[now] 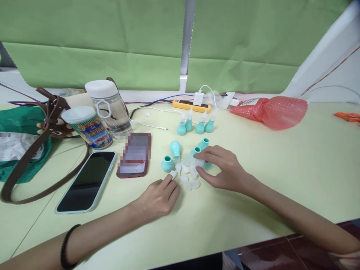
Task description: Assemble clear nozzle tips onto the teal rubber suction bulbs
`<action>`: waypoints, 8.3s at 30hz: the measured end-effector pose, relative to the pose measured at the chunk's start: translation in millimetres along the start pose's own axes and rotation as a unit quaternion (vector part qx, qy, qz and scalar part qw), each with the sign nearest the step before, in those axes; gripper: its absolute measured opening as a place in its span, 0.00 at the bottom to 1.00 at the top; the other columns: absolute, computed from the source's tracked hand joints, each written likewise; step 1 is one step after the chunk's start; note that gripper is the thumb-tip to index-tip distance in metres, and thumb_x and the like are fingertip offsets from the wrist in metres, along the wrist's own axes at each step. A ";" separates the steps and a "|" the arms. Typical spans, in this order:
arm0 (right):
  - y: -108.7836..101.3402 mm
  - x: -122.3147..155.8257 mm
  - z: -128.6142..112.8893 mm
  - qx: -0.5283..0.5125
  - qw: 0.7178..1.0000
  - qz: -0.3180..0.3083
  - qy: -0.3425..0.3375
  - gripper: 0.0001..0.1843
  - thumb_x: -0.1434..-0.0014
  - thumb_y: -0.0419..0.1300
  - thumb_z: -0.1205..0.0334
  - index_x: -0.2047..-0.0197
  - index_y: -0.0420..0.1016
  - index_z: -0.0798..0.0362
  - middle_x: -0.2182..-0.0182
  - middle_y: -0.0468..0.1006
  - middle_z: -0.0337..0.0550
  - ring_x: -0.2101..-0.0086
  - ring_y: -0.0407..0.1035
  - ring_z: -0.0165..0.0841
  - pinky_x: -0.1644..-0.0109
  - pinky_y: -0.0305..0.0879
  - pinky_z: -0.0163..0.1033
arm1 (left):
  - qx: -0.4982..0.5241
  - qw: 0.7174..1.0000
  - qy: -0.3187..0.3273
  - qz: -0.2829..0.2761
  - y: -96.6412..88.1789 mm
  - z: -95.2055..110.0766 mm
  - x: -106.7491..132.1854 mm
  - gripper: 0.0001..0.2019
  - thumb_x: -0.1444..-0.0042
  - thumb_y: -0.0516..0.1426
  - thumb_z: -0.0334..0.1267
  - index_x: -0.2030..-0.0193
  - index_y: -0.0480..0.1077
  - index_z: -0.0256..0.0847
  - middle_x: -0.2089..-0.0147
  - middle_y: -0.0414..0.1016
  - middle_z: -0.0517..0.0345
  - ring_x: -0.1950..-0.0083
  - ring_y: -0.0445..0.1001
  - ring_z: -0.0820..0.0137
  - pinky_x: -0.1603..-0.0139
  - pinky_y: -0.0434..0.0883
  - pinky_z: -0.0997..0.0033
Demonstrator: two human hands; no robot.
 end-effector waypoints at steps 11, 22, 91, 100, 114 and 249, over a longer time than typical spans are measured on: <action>14.1 -49.7 1.9 0.140 0.967 -0.207 -0.058 0.15 0.48 0.52 0.56 0.63 0.72 0.57 0.69 0.71 0.49 0.67 0.61 0.37 0.63 0.50 0.44 | -0.011 1.000 -0.015 -0.012 2.4 -3.7 1.9 0.11 0.47 0.43 0.22 0.69 0.65 0.29 0.74 0.66 0.48 0.69 0.66 0.65 0.81 0.64 0.73; 56.3 -92.5 27.8 0.153 0.918 -0.314 -0.190 0.14 0.52 0.55 0.73 0.61 0.72 0.55 0.66 0.71 0.37 0.61 0.61 0.30 0.70 0.52 0.33 | -0.025 0.999 -0.017 0.012 11.5 -5.2 9.8 0.06 0.49 0.47 0.23 0.67 0.64 0.31 0.74 0.64 0.52 0.71 0.64 0.67 0.82 0.60 0.73; 26.3 43.0 -49.6 -0.306 0.930 -0.137 0.150 0.11 0.53 0.58 0.58 0.68 0.65 0.56 0.78 0.71 0.39 0.77 0.63 0.26 0.72 0.60 0.32 | 0.449 0.843 -0.290 -0.058 -26.6 6.0 -5.6 0.08 0.52 0.54 0.40 0.71 0.62 0.37 0.75 0.62 0.61 0.74 0.60 0.75 0.74 0.60 0.75; 23.9 42.3 -54.0 -0.258 0.947 -0.170 0.088 0.09 0.48 0.54 0.58 0.70 0.63 0.56 0.79 0.68 0.38 0.78 0.61 0.25 0.74 0.57 0.30 | 0.479 0.845 -0.199 -0.134 -18.5 12.8 -4.1 0.11 0.46 0.49 0.42 0.74 0.58 0.37 0.80 0.54 0.66 0.79 0.55 0.79 0.79 0.54 0.78; 23.5 43.1 -58.1 -0.275 0.943 -0.190 -0.016 0.10 0.45 0.50 0.58 0.66 0.63 0.56 0.77 0.67 0.39 0.75 0.60 0.26 0.72 0.58 0.31 | 0.439 0.890 -0.095 -0.079 -15.8 18.7 1.5 0.10 0.44 0.42 0.37 0.74 0.54 0.39 0.82 0.53 0.65 0.82 0.53 0.76 0.80 0.55 0.76; 13.1 35.5 -41.5 -0.422 0.858 0.007 0.293 0.06 0.52 0.58 0.62 0.72 0.71 0.57 0.83 0.70 0.39 0.84 0.63 0.25 0.82 0.64 0.30 | 0.253 0.931 -0.153 0.212 -48.0 -1.1 -13.5 0.09 0.52 0.54 0.21 0.64 0.65 0.34 0.75 0.69 0.56 0.73 0.65 0.73 0.74 0.68 0.70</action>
Point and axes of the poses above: each hand's wrist, its own x-axis away from the middle knuckle, its own y-axis out of the palm, z = x × y, the point moved 1 cm from there along -x, towards the middle knuckle
